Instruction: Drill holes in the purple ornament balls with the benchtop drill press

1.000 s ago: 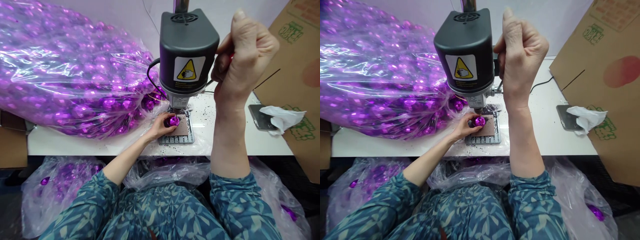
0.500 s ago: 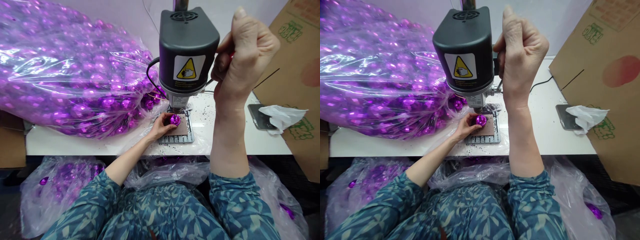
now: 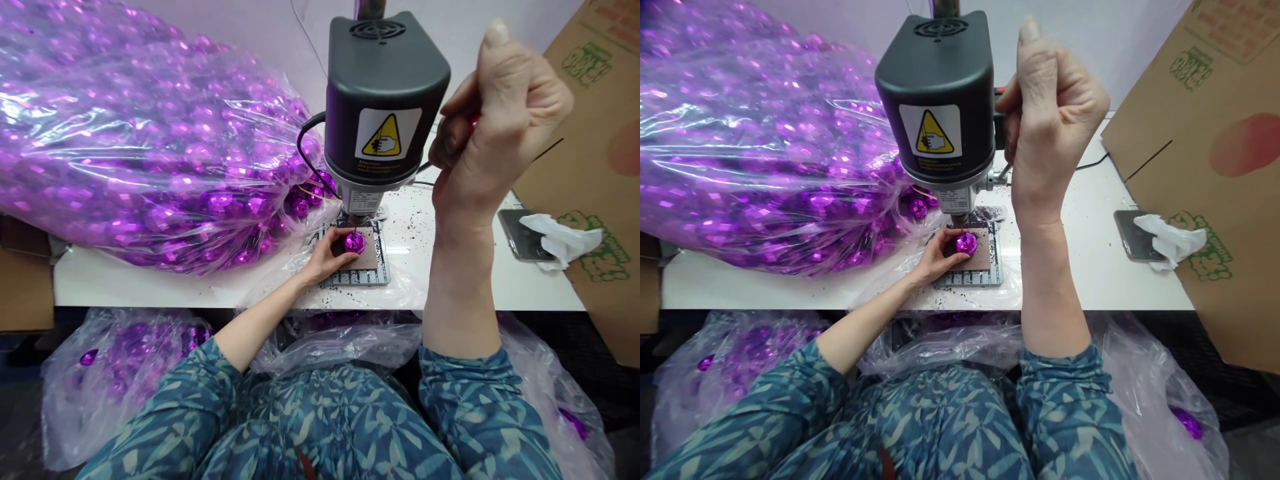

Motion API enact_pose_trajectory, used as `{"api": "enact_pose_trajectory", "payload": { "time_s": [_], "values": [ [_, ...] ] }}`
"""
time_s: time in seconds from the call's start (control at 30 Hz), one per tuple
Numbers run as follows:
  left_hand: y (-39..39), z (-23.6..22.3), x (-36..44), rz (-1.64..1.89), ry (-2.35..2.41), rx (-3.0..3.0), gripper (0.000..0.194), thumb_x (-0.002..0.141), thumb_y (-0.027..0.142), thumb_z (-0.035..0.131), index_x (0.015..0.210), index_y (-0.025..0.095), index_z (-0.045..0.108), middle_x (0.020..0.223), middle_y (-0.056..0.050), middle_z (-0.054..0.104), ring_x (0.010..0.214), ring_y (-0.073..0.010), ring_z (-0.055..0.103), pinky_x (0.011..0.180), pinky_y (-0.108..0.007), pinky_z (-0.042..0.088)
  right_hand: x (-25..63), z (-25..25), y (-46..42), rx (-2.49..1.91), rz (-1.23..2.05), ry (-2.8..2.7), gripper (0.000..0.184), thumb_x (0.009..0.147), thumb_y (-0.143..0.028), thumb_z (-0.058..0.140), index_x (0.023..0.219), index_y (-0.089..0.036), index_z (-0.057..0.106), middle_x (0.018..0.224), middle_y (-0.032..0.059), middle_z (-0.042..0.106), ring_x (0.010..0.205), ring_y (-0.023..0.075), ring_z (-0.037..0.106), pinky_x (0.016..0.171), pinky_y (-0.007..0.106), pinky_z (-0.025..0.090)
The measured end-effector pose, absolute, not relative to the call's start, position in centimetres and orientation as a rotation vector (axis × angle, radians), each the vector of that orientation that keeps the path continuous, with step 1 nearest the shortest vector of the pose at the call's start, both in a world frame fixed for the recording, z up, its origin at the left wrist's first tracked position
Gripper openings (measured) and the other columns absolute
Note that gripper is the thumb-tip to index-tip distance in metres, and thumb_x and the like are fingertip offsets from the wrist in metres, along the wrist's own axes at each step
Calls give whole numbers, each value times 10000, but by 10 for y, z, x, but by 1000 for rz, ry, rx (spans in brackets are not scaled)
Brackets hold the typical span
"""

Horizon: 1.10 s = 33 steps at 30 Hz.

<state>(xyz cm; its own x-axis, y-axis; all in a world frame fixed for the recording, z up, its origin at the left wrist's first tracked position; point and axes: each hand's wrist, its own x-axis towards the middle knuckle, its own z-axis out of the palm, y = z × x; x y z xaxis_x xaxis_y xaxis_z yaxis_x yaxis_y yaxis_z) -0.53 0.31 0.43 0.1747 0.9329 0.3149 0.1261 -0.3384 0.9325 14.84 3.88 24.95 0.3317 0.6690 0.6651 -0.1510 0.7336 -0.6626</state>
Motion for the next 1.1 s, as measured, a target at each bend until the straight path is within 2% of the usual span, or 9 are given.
{"api": "enact_pose_trajectory", "payload": {
  "time_s": [0.07,0.13,0.3,0.4,0.53,0.63,0.73,1.1],
  "values": [
    [2,5,-4,1263,1014,1627,688,826,640,834,1300,205,590,1297,-145,726,1236,-285,708,1116,-516,552,147,244,33,-517,492,-1110,484,956,-347,586,507,-204,477,418,-64,332,360,31,297,423,257,196],
    [2,6,-4,1260,1014,1618,691,820,644,838,1293,206,591,1296,-149,728,1237,-289,709,1112,-518,555,144,237,25,-508,418,-1076,488,977,-263,514,496,-187,471,425,-63,356,365,9,299,453,239,221],
    [2,4,-4,1257,1036,1631,709,820,670,826,1299,203,591,1322,-158,716,1266,-298,697,1122,-508,550,144,218,1,-542,378,-1010,492,978,-241,528,495,-168,472,431,-61,360,406,7,333,501,251,251],
    [3,2,-5,1269,1032,1629,715,815,670,830,1299,201,591,1323,-157,718,1271,-299,697,1129,-505,545,149,205,-6,-589,399,-1024,515,977,-361,577,505,-180,480,449,-52,403,420,25,357,479,269,274],
    [4,-1,-6,1291,1003,1639,701,814,645,847,1292,201,591,1322,-160,722,1267,-305,702,1123,-511,549,155,188,2,-477,264,-1085,598,965,-490,584,484,-172,424,412,-51,345,383,26,390,428,248,304],
    [5,-2,-6,1297,989,1648,685,822,627,848,1296,203,591,1323,-160,724,1269,-309,702,1123,-512,548,157,178,11,-392,182,-1102,579,998,-421,543,499,-160,409,410,-55,294,388,7,394,410,193,324],
    [4,-2,-6,1292,986,1646,674,831,615,847,1299,204,590,1329,-161,721,1270,-308,701,1124,-510,546,160,168,18,-307,121,-1124,529,1006,-341,528,528,-148,407,426,-62,316,390,-7,386,405,159,330],
    [4,1,-5,1304,1004,1651,682,817,639,847,1277,198,606,1301,-152,734,1249,-299,708,1110,-494,551,166,151,30,-109,-51,-1216,434,990,-207,477,568,-143,396,428,-69,348,364,-5,363,395,158,344]
  ]
}}
